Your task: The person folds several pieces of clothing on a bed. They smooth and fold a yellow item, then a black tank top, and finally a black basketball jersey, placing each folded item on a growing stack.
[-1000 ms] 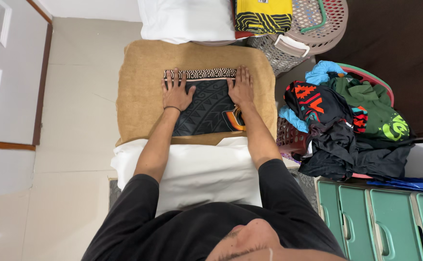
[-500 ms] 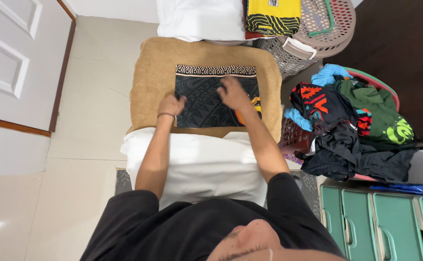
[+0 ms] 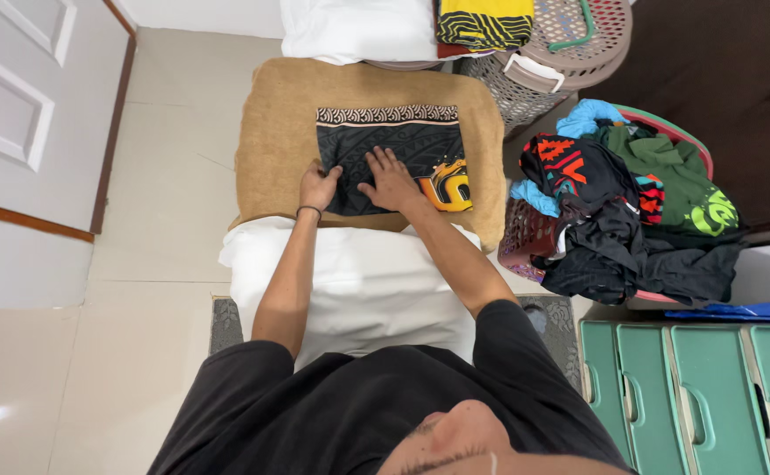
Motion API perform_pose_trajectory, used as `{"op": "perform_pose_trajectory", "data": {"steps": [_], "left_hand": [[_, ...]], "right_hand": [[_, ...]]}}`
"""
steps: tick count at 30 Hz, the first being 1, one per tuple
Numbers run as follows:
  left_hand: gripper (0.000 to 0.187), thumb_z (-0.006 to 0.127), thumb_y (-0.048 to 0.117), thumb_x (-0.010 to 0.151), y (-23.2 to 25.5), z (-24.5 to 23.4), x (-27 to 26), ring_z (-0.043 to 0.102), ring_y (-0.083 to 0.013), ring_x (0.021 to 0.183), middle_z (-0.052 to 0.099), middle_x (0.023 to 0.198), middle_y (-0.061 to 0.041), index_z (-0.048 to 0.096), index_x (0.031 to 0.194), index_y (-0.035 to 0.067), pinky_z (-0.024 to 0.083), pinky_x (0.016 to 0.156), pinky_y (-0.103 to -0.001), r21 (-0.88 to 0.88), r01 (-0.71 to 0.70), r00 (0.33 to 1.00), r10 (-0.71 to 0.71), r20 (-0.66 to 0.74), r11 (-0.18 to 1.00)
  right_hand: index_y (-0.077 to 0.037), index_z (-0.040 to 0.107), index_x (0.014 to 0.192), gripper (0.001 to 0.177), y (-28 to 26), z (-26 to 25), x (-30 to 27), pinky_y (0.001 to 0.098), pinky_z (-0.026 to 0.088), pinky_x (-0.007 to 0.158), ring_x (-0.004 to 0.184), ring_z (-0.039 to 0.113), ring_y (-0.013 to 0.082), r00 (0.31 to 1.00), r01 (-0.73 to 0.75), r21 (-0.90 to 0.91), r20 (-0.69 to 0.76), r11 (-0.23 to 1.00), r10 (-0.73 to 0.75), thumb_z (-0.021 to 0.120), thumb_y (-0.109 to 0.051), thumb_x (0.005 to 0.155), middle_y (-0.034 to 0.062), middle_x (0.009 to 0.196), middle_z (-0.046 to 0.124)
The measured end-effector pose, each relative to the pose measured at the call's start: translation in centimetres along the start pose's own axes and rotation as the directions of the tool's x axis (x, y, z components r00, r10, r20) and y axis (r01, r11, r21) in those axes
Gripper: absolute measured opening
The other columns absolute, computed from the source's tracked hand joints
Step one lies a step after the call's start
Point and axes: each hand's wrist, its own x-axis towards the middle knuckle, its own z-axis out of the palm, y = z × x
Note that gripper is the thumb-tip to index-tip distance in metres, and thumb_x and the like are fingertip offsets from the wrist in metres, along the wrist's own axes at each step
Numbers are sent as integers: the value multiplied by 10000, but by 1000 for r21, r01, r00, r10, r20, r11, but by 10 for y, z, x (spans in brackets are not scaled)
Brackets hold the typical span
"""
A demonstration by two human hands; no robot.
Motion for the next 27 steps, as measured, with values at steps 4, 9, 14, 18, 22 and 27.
{"op": "perform_pose_trajectory", "data": {"steps": [4,9,14,18,22,27], "left_hand": [[390,780,346,847,-2,1,-2,701,-325,817,720,861,-185,639,950,-3,535,752,-408,23,11,999,-10,-34,1000],[449,803,351,829,-3,-6,6,709,-308,853,730,901,-194,630,1003,-24,543,787,-395,-20,35,998,-36,-45,999],[492,790,302,849,-4,-7,9,687,-250,926,713,1031,-183,599,1155,-33,540,824,-353,-193,179,978,-154,138,965],[414,760,235,863,-1,-9,6,684,-221,926,717,1027,-151,619,1146,-32,539,833,-327,-236,186,976,-152,156,954],[410,742,222,865,7,-10,2,682,-223,929,725,1028,-147,612,1162,-30,538,834,-326,-306,138,983,-93,159,942],[515,775,191,851,19,-18,-4,672,-260,1103,708,1180,-175,574,1266,-39,507,974,-328,-223,162,966,-109,234,961]], "right_hand": [[-53,298,1584,819,3,0,0,519,231,1226,1555,159,384,1000,9,-12,27,1000,-9,580,-522,975,182,1681,202],[-63,314,1584,794,9,2,-1,513,229,1232,1562,165,376,999,12,38,30,999,-13,579,-506,980,181,1680,214],[-45,345,1568,780,16,9,3,494,229,1241,1559,182,383,999,32,55,15,998,-33,599,-489,980,195,1672,238],[-28,399,1534,758,25,13,6,477,243,1240,1531,227,400,998,59,128,-40,990,-54,653,-432,945,221,1644,275],[-22,497,1465,654,48,-6,2,467,337,1256,1463,432,374,937,-132,41,-320,990,138,684,-386,955,204,1554,469],[-17,382,1534,759,82,-53,-23,486,407,1108,1342,449,450,690,-686,198,-130,700,712,662,-404,944,256,1489,458]]}}
